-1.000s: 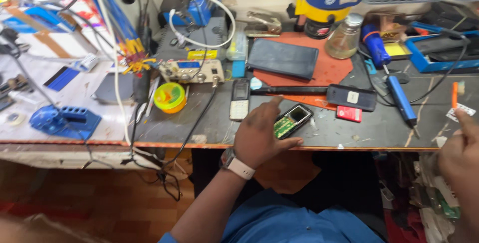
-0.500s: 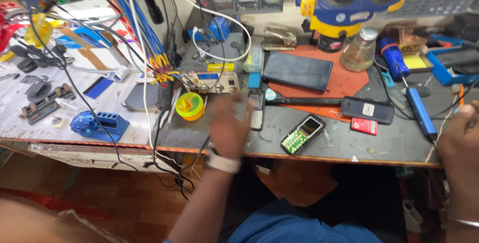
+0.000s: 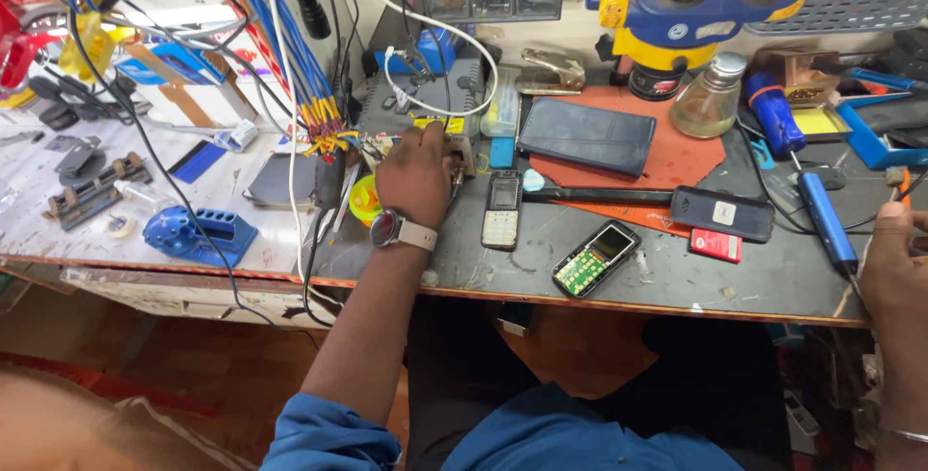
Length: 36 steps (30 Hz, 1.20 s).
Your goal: The person disassembles a feature phone using a blue prying tool, removes the back cover and battery, then uses an orange plastic spudger to separate the front keypad assembly from the main body. They place the keypad on the table and use a hot air gun to apply heat to the exposed circuit board.
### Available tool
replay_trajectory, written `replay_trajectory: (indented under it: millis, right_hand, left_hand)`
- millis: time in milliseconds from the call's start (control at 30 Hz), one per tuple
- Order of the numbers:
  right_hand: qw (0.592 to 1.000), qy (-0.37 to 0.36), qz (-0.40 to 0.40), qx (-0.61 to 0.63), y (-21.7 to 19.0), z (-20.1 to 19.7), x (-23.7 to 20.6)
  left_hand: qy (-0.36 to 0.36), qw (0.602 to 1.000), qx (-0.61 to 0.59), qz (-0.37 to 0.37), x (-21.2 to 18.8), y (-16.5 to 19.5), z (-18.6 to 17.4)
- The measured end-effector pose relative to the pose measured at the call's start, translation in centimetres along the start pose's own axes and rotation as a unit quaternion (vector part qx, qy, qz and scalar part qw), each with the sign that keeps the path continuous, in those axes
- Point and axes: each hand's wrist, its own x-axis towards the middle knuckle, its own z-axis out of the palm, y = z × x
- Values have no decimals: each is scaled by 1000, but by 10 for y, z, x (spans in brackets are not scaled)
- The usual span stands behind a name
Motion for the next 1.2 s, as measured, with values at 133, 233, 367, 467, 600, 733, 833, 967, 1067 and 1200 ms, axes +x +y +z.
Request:
replay_trajectory:
  millis: [133, 233, 367, 467, 600, 733, 833, 967, 1067, 1200]
  right_hand:
    - [998, -42, 27, 22, 3, 9, 3]
    - [977, -92, -42, 188, -19, 0, -6]
    - [950, 4, -310, 30, -86, -26, -46]
    - [909, -128, -364, 156, -145, -19, -77]
    - [869, -192, -411, 197, -196, 1, -101]
    - [890, -174, -352, 233, -206, 6, -102]
    - [903, -169, -305, 252, -199, 6, -101]
    - [900, -173, -327, 229, -192, 10, -104]
    - [895, -165, -354, 215, -192, 12, -106]
    - [895, -166, -355, 211, -194, 11, -108]
  left_hand:
    - [23, 1000, 20, 3, 11, -5, 12]
    - [4, 999, 29, -39, 16, 0, 18]
    - [187, 982, 21, 17, -5, 9, 3]
    - [174, 973, -86, -125, -42, 6, -26]
    - [130, 962, -94, -219, -80, -19, -66]
    - [10, 773, -453, -444, -88, -49, -83]
    - [13, 494, -700, -516, -78, -71, -82]
    - [126, 259, -807, -515, -70, -83, -73]
    - [143, 241, -803, -526, -63, -83, -67]
    - [189, 274, -795, -507, -61, -75, -58]
